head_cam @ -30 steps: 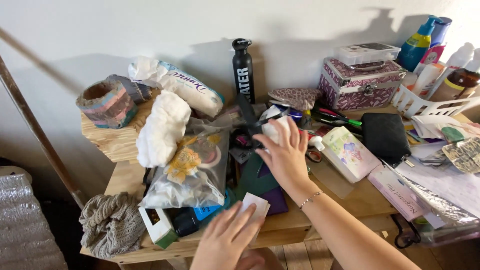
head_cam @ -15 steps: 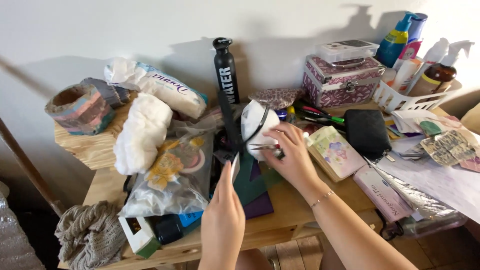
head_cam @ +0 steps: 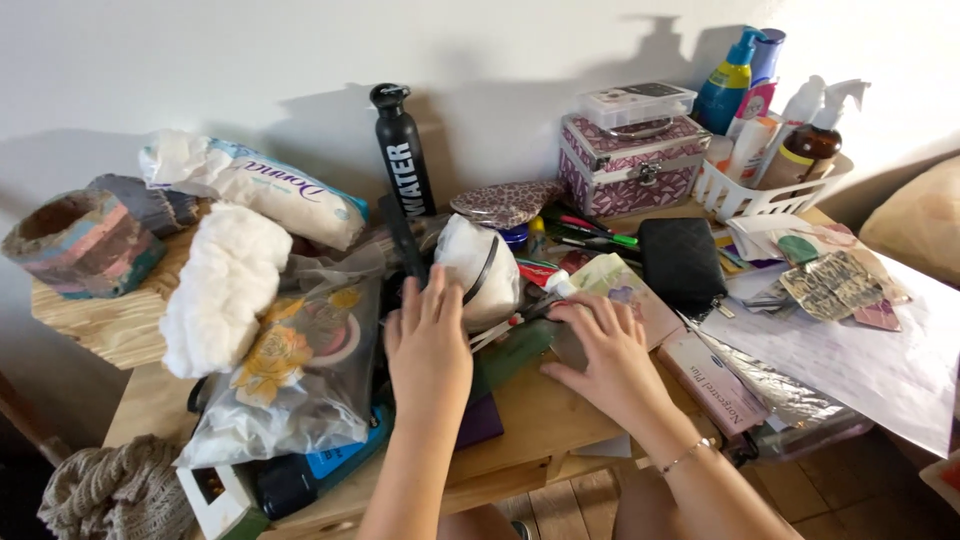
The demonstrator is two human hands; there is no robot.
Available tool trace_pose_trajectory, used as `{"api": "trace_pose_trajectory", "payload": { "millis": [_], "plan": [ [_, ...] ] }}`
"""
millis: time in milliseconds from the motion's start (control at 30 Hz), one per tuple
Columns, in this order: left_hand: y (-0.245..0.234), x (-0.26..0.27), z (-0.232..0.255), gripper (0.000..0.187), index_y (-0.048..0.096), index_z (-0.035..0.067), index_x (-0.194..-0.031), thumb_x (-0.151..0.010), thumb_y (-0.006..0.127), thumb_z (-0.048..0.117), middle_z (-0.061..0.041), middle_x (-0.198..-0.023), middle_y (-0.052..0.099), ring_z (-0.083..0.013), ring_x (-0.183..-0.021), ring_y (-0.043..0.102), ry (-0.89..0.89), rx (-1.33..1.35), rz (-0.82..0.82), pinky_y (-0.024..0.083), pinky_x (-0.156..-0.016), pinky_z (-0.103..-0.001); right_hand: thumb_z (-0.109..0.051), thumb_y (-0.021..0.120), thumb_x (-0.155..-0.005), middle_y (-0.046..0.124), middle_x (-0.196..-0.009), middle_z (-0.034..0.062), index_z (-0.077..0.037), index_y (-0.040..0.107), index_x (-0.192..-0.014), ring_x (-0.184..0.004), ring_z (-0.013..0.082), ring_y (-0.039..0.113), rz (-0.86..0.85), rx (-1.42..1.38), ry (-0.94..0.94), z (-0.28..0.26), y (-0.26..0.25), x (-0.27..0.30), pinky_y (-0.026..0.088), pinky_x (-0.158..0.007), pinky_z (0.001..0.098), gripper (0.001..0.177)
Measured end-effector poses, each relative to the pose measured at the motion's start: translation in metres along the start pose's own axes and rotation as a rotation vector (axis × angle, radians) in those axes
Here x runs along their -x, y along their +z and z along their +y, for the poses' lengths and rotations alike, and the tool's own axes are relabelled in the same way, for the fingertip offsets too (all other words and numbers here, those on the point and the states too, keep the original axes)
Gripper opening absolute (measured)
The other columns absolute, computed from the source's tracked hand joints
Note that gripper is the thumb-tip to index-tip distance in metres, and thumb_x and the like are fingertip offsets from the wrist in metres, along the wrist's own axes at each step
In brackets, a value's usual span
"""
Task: The person organizes a cluttered wooden table by sorting toiletries, cosmetics, and small accessories into a white plastic basket and a patterned box. They place bottles, a comb, and a small pouch into the basket, then open a drawer to retrieve papers and place them on the table.
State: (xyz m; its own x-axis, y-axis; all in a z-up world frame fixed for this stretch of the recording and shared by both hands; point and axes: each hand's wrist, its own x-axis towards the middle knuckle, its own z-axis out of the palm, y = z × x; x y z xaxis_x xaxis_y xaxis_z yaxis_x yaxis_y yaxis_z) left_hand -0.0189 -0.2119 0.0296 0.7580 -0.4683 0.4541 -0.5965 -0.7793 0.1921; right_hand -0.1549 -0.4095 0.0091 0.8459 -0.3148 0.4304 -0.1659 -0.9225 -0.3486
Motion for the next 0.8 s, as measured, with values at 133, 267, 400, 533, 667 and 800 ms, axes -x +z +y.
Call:
{"api": "trace_pose_trajectory", "payload": {
  "millis": [133, 267, 400, 533, 667, 800],
  "plan": [
    [-0.005, 0.015, 0.004, 0.047, 0.051, 0.025, -0.166, -0.119, 0.047, 0.031, -0.006, -0.180, 0.044, -0.0419, -0.167, 0.031, -0.017, -0.069, 0.133, 0.028, -0.126, -0.074, -0.034, 0.079, -0.099, 0.049, -0.168, 0.0003, -0.034, 0.059, -0.159, -0.152, 0.0408, 0.045, -0.049, 0.032, -0.214, -0.003, 0.005, -0.012, 0.045, -0.114, 0.0623, 0.064],
    [-0.017, 0.032, 0.008, 0.050, 0.058, 0.025, -0.162, -0.113, 0.063, 0.035, -0.006, -0.176, 0.049, -0.0458, -0.164, 0.038, 0.102, -0.080, 0.377, 0.033, -0.122, -0.081, -0.016, 0.076, -0.095, 0.055, -0.168, -0.0051, -0.039, 0.065, -0.156, -0.148, 0.0393, 0.042, -0.086, 0.056, -0.228, 0.012, 0.025, -0.032, 0.044, -0.109, 0.0641, 0.066],
    [-0.022, 0.051, 0.007, 0.032, 0.076, 0.028, -0.139, -0.110, 0.078, 0.041, -0.003, -0.167, 0.053, -0.0420, -0.148, 0.054, 0.272, -0.109, 0.602, 0.042, -0.117, -0.057, -0.022, 0.078, -0.100, 0.071, -0.155, -0.0143, -0.044, 0.069, -0.153, -0.126, 0.0328, 0.053, 0.136, 0.016, -0.300, 0.021, 0.035, -0.057, 0.047, -0.093, 0.0505, 0.058],
    [-0.036, 0.065, 0.029, 0.015, 0.070, 0.013, -0.125, -0.117, 0.062, 0.023, -0.004, -0.114, 0.065, -0.0254, -0.099, 0.064, 0.770, 0.098, 0.434, 0.047, -0.079, -0.041, -0.049, 0.064, -0.107, 0.078, -0.138, -0.0191, -0.043, 0.088, -0.122, -0.125, 0.0274, 0.052, 0.157, -0.093, -0.211, 0.006, 0.027, -0.076, 0.034, -0.101, 0.0497, 0.028],
    [0.018, 0.064, 0.037, 0.022, 0.062, 0.013, -0.090, -0.107, 0.072, 0.004, 0.002, -0.071, 0.054, -0.0164, -0.063, 0.055, 0.588, 0.166, 0.201, 0.046, -0.053, -0.032, -0.037, 0.073, -0.105, 0.078, -0.125, -0.0143, -0.028, 0.084, -0.116, -0.119, 0.0264, 0.054, 0.149, -0.079, -0.263, 0.012, 0.033, -0.077, 0.042, -0.102, 0.0475, 0.018],
    [0.046, 0.067, 0.030, 0.050, 0.080, 0.013, -0.136, -0.087, 0.077, 0.001, -0.005, -0.134, 0.083, -0.0155, -0.096, 0.079, 0.511, 0.126, 0.212, 0.058, -0.075, -0.032, -0.033, 0.080, -0.105, 0.070, -0.121, -0.0039, -0.023, 0.074, -0.116, -0.116, 0.0270, 0.060, 0.300, -0.066, -0.322, 0.018, 0.012, -0.057, 0.045, -0.104, 0.0463, 0.015]
  ]
}}
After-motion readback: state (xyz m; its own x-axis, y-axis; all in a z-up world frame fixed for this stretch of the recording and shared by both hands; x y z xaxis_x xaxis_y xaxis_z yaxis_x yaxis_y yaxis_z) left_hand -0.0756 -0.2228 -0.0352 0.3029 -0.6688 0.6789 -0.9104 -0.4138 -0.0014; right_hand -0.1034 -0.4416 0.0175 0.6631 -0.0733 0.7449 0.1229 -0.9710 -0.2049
